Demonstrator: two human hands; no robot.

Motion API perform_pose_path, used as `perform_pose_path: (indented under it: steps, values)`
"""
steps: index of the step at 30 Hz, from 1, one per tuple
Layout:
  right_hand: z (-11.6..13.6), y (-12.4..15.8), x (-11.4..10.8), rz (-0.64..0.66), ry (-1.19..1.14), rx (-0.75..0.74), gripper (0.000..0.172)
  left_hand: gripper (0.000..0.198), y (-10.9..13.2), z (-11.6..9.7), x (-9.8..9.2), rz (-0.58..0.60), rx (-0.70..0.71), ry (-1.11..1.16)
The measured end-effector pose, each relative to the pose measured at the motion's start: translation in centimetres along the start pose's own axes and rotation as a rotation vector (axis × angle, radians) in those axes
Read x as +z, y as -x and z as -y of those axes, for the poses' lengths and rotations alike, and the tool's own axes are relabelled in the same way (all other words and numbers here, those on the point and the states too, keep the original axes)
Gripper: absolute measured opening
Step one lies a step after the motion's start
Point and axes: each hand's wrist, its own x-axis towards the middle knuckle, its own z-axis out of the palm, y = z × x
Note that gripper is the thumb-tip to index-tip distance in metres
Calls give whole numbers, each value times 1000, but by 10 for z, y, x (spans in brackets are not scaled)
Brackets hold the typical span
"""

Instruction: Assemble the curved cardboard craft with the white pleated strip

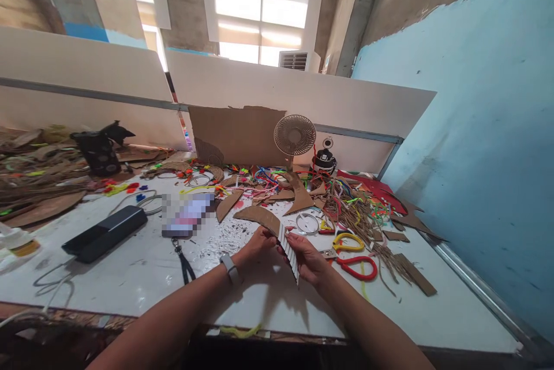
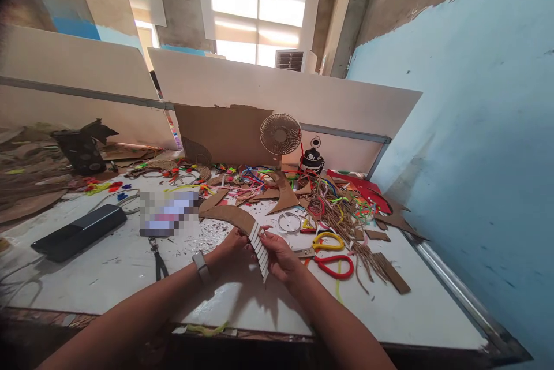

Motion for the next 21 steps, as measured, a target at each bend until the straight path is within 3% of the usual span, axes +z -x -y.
perform_pose_path:
  steps: [3,6,9,14,17,21]
  values:
    - [1,1,-1,-8,39,16,21,40,-3,0,-4,-15,122,-99]
    - [4,2,-4,-100,91,89,19,37,-6,-4,-7,-73,217,-173]
    - [6,2,-6,-167,111,184,13,31,-6,-9,-7,-83,235,-215]
    - [6,1,-9,-122,70,189,10,32,-3,-15,-3,-90,230,-289]
    - [8,-1,-7,-125,65,45,15,39,-2,-15,-1,-103,212,-316]
    - [16,-7,-10,-239,163,-444,26,47,-2,-17,3,-132,211,-397]
